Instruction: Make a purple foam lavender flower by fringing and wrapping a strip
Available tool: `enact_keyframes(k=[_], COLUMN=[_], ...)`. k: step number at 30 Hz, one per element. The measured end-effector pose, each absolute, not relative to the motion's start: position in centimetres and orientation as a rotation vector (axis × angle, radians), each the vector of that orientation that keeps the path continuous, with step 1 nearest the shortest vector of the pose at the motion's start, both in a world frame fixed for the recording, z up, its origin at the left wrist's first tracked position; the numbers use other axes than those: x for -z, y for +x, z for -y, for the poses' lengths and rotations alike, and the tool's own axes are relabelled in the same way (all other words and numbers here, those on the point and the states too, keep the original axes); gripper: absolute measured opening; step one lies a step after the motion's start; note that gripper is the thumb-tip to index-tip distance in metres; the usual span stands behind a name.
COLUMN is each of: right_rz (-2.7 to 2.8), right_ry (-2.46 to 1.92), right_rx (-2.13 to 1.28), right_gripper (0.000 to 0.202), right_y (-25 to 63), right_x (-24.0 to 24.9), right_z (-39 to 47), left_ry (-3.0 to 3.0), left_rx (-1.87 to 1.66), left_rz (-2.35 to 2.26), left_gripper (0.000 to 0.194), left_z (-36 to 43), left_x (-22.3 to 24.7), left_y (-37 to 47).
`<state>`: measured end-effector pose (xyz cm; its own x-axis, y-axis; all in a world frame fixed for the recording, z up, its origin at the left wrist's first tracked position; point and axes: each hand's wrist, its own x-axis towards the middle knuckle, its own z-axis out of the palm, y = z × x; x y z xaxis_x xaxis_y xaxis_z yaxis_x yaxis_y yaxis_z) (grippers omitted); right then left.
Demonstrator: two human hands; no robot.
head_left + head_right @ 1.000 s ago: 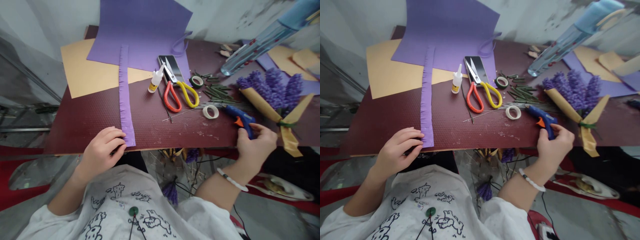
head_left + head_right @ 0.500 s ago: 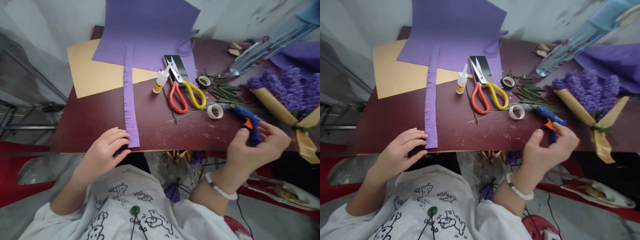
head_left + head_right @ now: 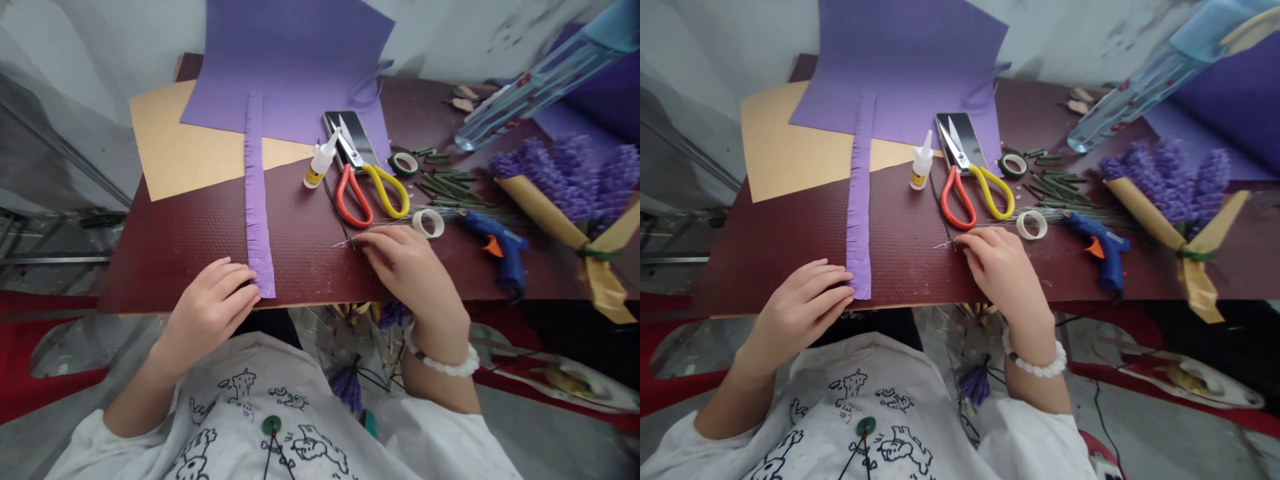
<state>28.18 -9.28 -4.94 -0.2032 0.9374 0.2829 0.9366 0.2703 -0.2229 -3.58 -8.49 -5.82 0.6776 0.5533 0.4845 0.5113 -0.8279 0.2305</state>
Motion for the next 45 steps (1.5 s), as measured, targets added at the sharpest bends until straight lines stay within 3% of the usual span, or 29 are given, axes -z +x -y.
enact_keyframes(k=[13,18,24,28,38,45], right_rz=[2.074,1.937,1.379,1.161,1.1,1.153], right_ry=[-2.156,-2.24,-1.712,-1.425,-1.325,-1.278], right_rx=[-0.019,-0.411,-1.1,-1.283,-0.881,-0.788], right_gripper=[0.021,0.018,0.011,0.027,0.012,0.021], right_y=[24.9,24.4,24.8,24.7,21.5,17.6], right_x=[3.7,2.2,3.1,4.4,3.7,5.6], right_z=[5.4,4.8,5.5,6.2,11.4,13.0], left_ry=[2.775,2.772,2.769,2.772,2.692,2.542], left_rx=[-0.93,-0.956,-0.942,-0.942,-0.957,-1.166], left_rz=[-0.873,-0.89,-0.898,-0.901,-0.971,-0.986], left_gripper=[0.017,0.017,0.016,0.015,0.013,0.024], left_z=[8.2,8.3,8.3,8.3,8.4,8.7], left_x=[6.5,6.6,6.4,6.4,6.2,5.8], left_y=[-3.6,-3.6,-3.6,-3.6,-3.4,-2.8])
